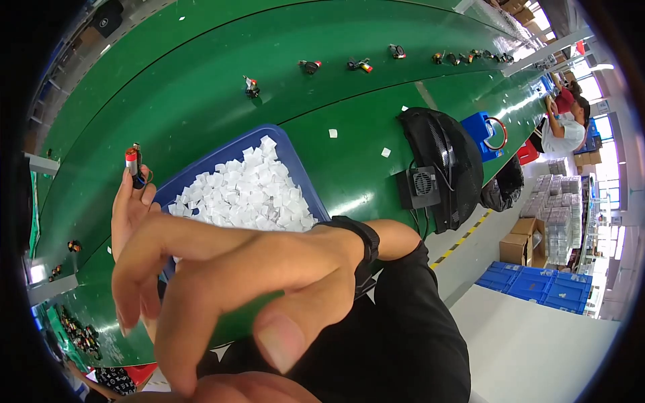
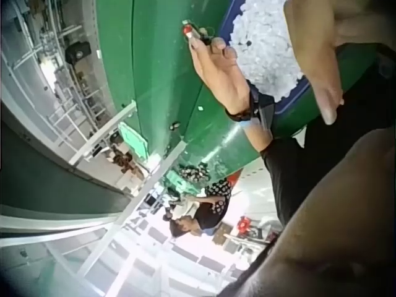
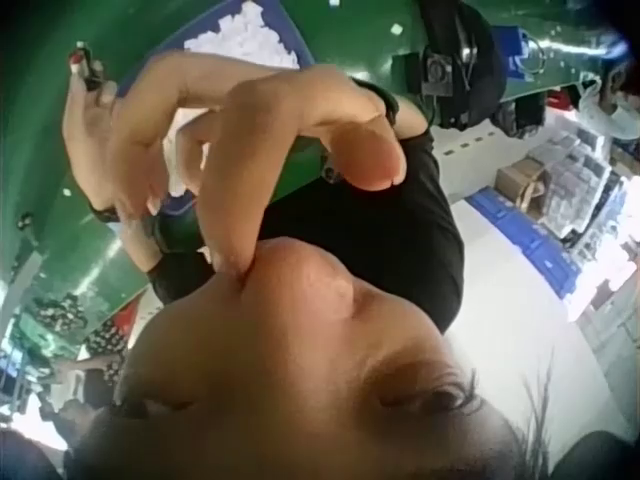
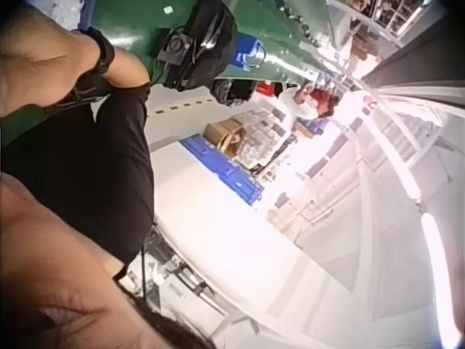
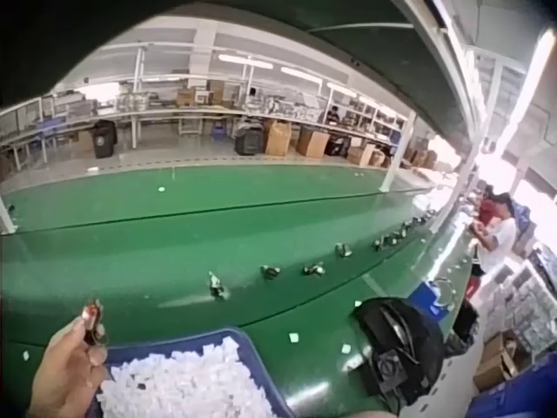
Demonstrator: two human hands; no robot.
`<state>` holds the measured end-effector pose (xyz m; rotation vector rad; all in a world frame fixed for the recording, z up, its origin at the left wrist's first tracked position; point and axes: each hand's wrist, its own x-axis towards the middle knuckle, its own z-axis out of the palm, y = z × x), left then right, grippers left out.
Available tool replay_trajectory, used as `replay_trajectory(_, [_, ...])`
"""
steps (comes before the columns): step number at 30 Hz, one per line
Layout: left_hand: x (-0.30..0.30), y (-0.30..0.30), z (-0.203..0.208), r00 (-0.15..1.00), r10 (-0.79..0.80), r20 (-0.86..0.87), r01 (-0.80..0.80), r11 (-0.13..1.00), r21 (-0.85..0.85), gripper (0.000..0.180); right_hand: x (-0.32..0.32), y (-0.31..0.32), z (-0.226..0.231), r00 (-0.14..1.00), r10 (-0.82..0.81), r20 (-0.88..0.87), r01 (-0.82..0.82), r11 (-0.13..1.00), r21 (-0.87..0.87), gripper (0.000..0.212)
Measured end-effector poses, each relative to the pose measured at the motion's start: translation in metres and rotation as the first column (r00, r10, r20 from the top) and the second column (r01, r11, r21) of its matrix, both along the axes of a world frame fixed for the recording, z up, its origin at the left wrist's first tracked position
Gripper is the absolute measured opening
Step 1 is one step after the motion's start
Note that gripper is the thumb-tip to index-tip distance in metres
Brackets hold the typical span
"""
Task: The person picks up a battery and a circuit board, fits them together, and wraps a piece of white tape around the assembly. The person then places the unit onto the conveyor belt and repeats the process.
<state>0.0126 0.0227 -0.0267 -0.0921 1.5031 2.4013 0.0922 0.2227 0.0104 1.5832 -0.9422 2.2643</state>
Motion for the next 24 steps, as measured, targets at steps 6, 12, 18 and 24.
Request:
replay_trajectory(6, [-0.001,0.003,0.002,1.0,0.012,0.018,-0.012,1.0,-0.004,0.03,0.002,0.009,0.001,0.98,0.092,0.176,-0.104,0.993,0.059,0.049])
replay_trajectory(12, [0.007,0.015,0.013,0.993,-0.054,-0.104,0.049,0.998,-0.048,0.032,-0.011,0.025,0.006,0.832,-0.482,0.274,0.299,0.806,0.511,0.025])
replay_trajectory(18, [0.025,0.013,0.015,0.945,-0.281,-0.166,0.246,0.948,-0.202,0.029,-0.039,0.012,-0.029,0.489,-0.83,-0.268,0.777,0.275,0.567,0.021])
replay_trajectory(24, [0.033,0.023,0.018,0.931,-0.235,-0.279,0.143,0.939,-0.312,0.025,-0.036,0.011,-0.034,0.405,-0.851,-0.335,0.819,0.174,0.546,0.02])
